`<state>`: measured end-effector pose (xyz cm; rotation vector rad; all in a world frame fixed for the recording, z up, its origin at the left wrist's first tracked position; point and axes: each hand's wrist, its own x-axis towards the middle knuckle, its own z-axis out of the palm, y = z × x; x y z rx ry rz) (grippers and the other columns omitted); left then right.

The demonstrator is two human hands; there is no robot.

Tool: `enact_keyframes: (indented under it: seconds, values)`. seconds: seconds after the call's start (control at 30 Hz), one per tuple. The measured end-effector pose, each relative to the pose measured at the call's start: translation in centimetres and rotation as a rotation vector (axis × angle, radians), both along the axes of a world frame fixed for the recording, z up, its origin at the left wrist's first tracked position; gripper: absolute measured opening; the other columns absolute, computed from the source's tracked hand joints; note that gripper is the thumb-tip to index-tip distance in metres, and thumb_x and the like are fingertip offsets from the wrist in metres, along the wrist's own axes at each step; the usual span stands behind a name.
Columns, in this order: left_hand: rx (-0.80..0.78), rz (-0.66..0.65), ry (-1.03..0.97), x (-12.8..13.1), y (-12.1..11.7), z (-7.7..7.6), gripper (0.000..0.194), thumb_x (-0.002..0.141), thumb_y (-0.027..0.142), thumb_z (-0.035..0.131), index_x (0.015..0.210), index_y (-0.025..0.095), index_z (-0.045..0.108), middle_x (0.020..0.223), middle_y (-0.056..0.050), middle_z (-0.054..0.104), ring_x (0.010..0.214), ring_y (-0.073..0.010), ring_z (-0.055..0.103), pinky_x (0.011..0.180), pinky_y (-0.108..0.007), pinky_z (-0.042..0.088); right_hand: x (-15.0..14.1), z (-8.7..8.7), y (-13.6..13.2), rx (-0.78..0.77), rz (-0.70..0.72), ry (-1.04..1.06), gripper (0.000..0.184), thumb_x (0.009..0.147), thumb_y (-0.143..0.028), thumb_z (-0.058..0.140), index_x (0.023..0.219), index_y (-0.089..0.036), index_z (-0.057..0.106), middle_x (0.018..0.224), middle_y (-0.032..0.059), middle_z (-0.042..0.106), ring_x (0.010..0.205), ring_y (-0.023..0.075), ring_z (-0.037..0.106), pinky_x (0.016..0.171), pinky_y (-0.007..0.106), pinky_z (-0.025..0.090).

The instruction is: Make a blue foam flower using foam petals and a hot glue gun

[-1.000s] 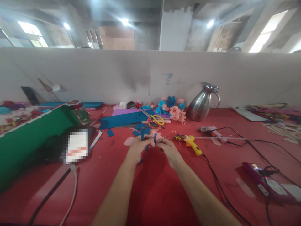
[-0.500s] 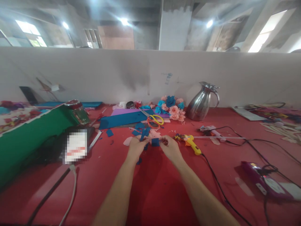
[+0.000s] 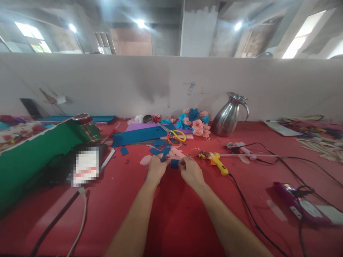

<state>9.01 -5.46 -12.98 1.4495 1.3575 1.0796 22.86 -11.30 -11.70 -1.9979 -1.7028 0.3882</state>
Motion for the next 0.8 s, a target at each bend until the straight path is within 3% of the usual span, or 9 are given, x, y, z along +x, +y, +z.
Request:
enact_keyframes:
  seconds: [0.2,0.3,0.47,0.63,0.8]
  values:
    - [-0.046,0.093,-0.061,0.2,-0.5,1.2,0.019,0.058,0.016,0.066,0.076,0.016,0.072,0.073,-0.005,0.072,0.069,-0.0188,0.063,0.065,-0.027,0.045,0.2,-0.2,0.1,0.059,0.024,-0.017,0.017,0.078,-0.010,0.052,0.083,-0.019,0.065,0.096,0.0069,0.065,0.090,0.0207,0.059,0.060,0.025,0.035]
    - [-0.101,0.099,-0.170,0.4,-0.9,2.2,0.014,0.057,0.017,0.066,0.071,0.016,0.070,0.065,-0.004,0.070,0.062,-0.0168,0.061,0.060,-0.026,0.044,0.3,-0.4,0.6,0.129,-0.004,0.307,0.013,0.079,-0.019,0.053,0.078,-0.019,0.066,0.086,0.0053,0.067,0.077,0.0184,0.059,0.062,0.026,0.037]
    - [-0.182,-0.030,-0.316,0.8,-1.7,3.3,0.010,0.057,0.022,0.071,0.064,0.016,0.069,0.054,-0.002,0.065,0.055,-0.0142,0.058,0.053,-0.024,0.041,0.3,-0.1,1.2,0.148,0.038,0.932,0.021,0.071,-0.035,0.058,0.070,-0.016,0.068,0.065,0.0008,0.065,0.061,0.0143,0.054,0.060,0.025,0.038]
    - [-0.185,-0.064,-0.306,1.4,-1.7,2.7,0.016,0.056,0.025,0.075,0.070,0.016,0.071,0.054,-0.002,0.065,0.060,-0.0163,0.061,0.057,-0.025,0.042,0.0,0.4,1.0,0.167,-0.058,1.055,0.022,0.064,-0.038,0.061,0.061,-0.017,0.066,0.053,-0.0018,0.059,0.052,0.0120,0.047,0.052,0.023,0.034]
    - [-0.056,0.048,-0.289,1.5,-1.2,1.2,0.030,0.056,0.025,0.075,0.085,0.018,0.072,0.078,-0.004,0.072,0.074,-0.0186,0.064,0.066,-0.026,0.044,0.3,0.0,1.2,0.225,-0.143,1.070,0.025,0.067,-0.039,0.058,0.066,-0.016,0.068,0.056,-0.0007,0.061,0.057,0.0150,0.054,0.056,0.025,0.039]
